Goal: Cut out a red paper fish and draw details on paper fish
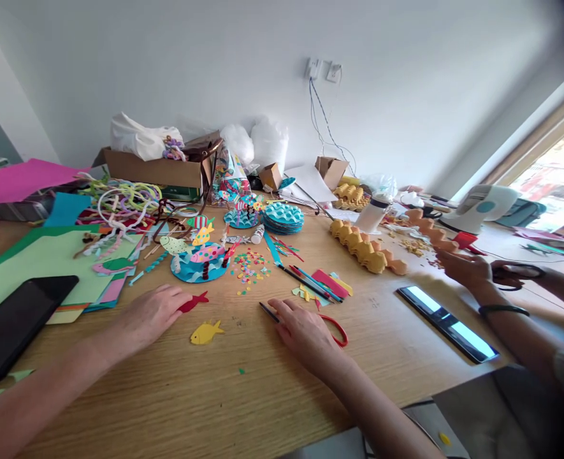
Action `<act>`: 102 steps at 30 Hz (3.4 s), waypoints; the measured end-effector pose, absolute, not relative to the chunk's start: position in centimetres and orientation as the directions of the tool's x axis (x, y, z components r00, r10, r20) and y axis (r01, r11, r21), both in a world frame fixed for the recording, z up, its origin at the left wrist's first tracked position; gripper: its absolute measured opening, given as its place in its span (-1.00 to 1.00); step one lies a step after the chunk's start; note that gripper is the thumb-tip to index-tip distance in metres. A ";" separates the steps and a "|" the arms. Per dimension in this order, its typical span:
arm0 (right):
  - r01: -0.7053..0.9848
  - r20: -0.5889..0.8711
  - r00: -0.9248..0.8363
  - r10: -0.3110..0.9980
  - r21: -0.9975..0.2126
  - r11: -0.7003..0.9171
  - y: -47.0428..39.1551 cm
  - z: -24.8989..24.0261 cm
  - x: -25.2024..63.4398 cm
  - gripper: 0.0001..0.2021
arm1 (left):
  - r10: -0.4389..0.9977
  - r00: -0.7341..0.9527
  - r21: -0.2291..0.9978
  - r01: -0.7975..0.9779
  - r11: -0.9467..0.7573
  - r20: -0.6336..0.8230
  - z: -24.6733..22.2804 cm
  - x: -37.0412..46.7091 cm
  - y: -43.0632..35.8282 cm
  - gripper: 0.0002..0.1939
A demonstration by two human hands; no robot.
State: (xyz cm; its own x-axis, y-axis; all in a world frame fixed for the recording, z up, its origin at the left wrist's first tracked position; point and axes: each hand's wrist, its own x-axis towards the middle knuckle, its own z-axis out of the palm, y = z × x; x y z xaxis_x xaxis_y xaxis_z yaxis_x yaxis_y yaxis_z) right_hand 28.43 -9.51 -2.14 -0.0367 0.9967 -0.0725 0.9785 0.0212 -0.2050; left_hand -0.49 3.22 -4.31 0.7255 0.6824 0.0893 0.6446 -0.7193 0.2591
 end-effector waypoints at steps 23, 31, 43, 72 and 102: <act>0.987 -0.115 0.082 0.990 -0.131 -0.097 -9.8 -1.5 29.4 -0.66 | 0.552 0.826 0.133 0.539 -0.832 0.109 -3.7 -0.8 -0.6 -0.71; 0.990 -0.128 0.078 0.989 -0.104 -0.091 -9.3 -2.1 29.3 -0.59 | 0.571 0.820 0.175 0.559 -0.810 0.023 -3.3 -0.6 -1.8 -0.74; 0.953 0.038 0.023 0.999 -0.303 -0.010 -8.8 -2.5 28.9 -0.60 | 0.750 0.660 0.173 0.733 -0.658 0.054 -1.0 -4.5 3.3 -0.77; 0.435 -0.253 -0.124 0.959 -0.883 -0.177 -6.6 -1.1 22.5 -0.69 | 0.651 0.759 0.257 0.628 -0.735 0.007 -1.7 0.0 -0.3 -0.79; 0.837 -0.034 -0.210 0.977 -0.523 0.162 -1.0 -3.2 18.1 -0.87 | 0.679 0.734 0.168 0.665 -0.728 0.034 -2.6 -0.3 4.4 -0.81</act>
